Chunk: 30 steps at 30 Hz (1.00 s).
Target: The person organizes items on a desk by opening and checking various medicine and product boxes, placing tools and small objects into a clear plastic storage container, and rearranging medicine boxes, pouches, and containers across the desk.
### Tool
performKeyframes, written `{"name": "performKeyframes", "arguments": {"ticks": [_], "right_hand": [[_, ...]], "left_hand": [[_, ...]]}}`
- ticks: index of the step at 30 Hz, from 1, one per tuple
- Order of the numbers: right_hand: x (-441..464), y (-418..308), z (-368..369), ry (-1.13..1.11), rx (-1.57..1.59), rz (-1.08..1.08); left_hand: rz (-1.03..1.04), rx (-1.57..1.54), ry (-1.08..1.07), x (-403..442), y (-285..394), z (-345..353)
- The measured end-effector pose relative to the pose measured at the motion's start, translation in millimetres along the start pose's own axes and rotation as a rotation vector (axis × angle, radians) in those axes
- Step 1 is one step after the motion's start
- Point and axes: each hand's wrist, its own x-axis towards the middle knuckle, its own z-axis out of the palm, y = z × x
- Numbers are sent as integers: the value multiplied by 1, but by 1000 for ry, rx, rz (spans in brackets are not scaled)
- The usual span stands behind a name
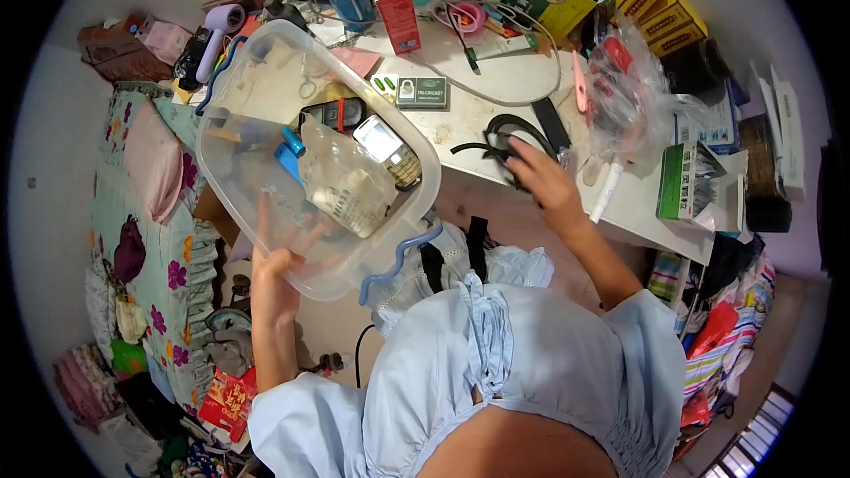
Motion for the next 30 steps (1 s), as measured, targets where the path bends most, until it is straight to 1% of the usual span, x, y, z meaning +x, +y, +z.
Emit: {"name": "performKeyframes", "arguments": {"ticks": [1,2,4,5,6,8,9,10,12,13,14,16,17,18,20,21,22,24,26,28,29,30], "right_hand": [[2,-2,-8,39,109,110],[4,-2,-13,39,113,112],[6,2,-18,108,295,337],[6,4,-15,201,374,372],[6,5,-15,197,382,375],[12,6,-21,207,255,348],[21,5,-25,180,113,227],[24,6,-19,177,125,228],[25,5,-4,78,-16,34],[20,5,6,20,-77,-18],[19,2,10,17,-67,-22],[17,-7,16,-155,-251,-29],[13,-7,21,-199,-278,-10],[13,-8,22,-199,-273,-13],[12,-13,26,-235,-423,21],[12,-13,27,-277,-416,34],[10,-14,28,-273,-423,35],[9,-15,34,-246,-404,60],[5,-17,37,-217,-410,68],[3,-17,35,-232,-390,-1],[3,-20,34,-186,-334,-19],[2,-21,35,-186,-338,-21]], "left_hand": [[3,4,4,-1,-1,1],[1,7,7,-2,-2,1],[-6,-8,13,-5,-4,1],[-9,-5,19,-7,-5,3],[7,-23,28,-11,-6,5],[21,-37,49,-18,-8,6],[15,-65,52,-21,-9,6],[10,-92,56,-25,-10,6],[17,-131,89,-35,-15,7],[29,-177,110,-39,-18,7],[31,-178,121,-44,-21,6],[64,-279,114,-55,-29,2],[69,-281,122,-59,-34,-1],[70,-288,138,-63,-38,-6],[65,-290,151,-69,-43,-14],[62,-274,197,-71,-45,-18],[63,-261,239,-72,-47,-22],[77,-266,221,-71,-50,-35],[74,-288,264,-70,-50,-50],[70,-308,265,-70,-46,-65],[62,-328,279,-70,-45,-72],[63,-332,276,-69,-43,-80]]}}
